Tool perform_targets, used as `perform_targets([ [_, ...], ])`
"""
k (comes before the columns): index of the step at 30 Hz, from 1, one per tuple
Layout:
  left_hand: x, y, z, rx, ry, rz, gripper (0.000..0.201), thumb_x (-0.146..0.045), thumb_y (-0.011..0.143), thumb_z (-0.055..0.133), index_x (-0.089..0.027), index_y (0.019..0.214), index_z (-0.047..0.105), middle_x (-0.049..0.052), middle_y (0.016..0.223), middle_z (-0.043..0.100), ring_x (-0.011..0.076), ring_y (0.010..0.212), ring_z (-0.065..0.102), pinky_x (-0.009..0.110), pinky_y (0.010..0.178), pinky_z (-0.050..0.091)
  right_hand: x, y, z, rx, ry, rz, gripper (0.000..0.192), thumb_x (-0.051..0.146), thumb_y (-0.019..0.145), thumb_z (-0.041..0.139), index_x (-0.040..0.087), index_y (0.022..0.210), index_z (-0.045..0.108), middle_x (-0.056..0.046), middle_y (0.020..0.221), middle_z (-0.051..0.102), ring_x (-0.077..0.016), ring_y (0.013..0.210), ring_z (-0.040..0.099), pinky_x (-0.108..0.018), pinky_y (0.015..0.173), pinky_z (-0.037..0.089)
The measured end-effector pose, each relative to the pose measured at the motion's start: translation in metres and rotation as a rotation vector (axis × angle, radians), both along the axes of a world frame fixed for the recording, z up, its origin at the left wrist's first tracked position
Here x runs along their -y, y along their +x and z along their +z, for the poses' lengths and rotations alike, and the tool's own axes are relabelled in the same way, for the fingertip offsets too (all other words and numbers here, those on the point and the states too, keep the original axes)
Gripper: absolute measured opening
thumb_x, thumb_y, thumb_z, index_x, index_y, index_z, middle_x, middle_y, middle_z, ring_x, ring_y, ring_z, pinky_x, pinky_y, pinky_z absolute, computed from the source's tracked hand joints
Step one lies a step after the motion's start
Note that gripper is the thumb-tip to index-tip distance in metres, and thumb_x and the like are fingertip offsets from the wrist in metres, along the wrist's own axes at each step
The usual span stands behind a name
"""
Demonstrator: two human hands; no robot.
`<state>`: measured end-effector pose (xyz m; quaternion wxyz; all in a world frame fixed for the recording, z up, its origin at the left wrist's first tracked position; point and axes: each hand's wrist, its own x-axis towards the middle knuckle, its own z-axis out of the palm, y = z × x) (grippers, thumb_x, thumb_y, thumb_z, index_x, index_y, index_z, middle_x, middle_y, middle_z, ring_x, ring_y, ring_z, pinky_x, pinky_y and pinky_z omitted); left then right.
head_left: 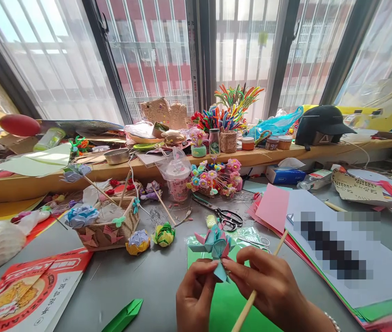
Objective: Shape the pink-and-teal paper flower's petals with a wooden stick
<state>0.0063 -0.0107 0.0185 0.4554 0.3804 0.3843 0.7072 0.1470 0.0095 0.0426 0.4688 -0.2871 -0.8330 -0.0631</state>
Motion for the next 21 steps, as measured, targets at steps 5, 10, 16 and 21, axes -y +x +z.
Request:
perform_targets([
  [5, 0.0009, 0.0010, 0.0012, -0.057, 0.007, 0.036, 0.014, -0.032, 0.063, 0.074, -0.020, 0.070, 0.071, 0.000, 0.067, 0.064, 0.0129, 0.061, 0.058, 0.018, 0.056, 0.050, 0.0012, -0.0014, 0.0010, 0.024, 0.018, 0.004, 0.020, 0.016, 0.088, 0.048, 0.011, 0.098, 0.065, -0.005, 0.072, 0.061, -0.0097, 0.053, 0.054, -0.018, 0.046, 0.043],
  [10, 0.0010, 0.0010, 0.0016, -0.018, -0.067, -0.005, 0.021, -0.034, 0.060, 0.075, -0.021, 0.075, 0.070, 0.000, 0.069, 0.068, 0.0148, 0.065, 0.062, 0.018, 0.059, 0.051, 0.0015, -0.0028, 0.0007, 0.024, 0.040, -0.004, 0.021, 0.014, 0.088, 0.047, 0.010, 0.098, 0.065, -0.006, 0.071, 0.062, -0.0108, 0.054, 0.056, -0.019, 0.046, 0.044],
  [16, 0.0015, 0.0020, 0.0016, 0.003, -0.077, -0.050, 0.020, -0.034, 0.062, 0.074, -0.021, 0.077, 0.069, -0.001, 0.067, 0.067, 0.0120, 0.060, 0.059, 0.017, 0.056, 0.049, 0.0017, -0.0025, 0.0025, 0.039, 0.039, -0.005, 0.023, 0.015, 0.089, 0.045, 0.011, 0.100, 0.064, -0.006, 0.071, 0.062, -0.0110, 0.056, 0.057, -0.018, 0.047, 0.045],
  [21, -0.0010, 0.0017, -0.0050, 0.071, -0.116, -0.099, 0.021, -0.034, 0.061, 0.075, -0.020, 0.075, 0.067, -0.002, 0.063, 0.065, 0.0108, 0.054, 0.058, 0.018, 0.055, 0.047, 0.0011, -0.0031, 0.0002, 0.077, 0.035, -0.015, 0.024, 0.016, 0.091, 0.041, 0.011, 0.097, 0.064, -0.005, 0.067, 0.062, -0.0106, 0.050, 0.054, -0.019, 0.043, 0.042],
])
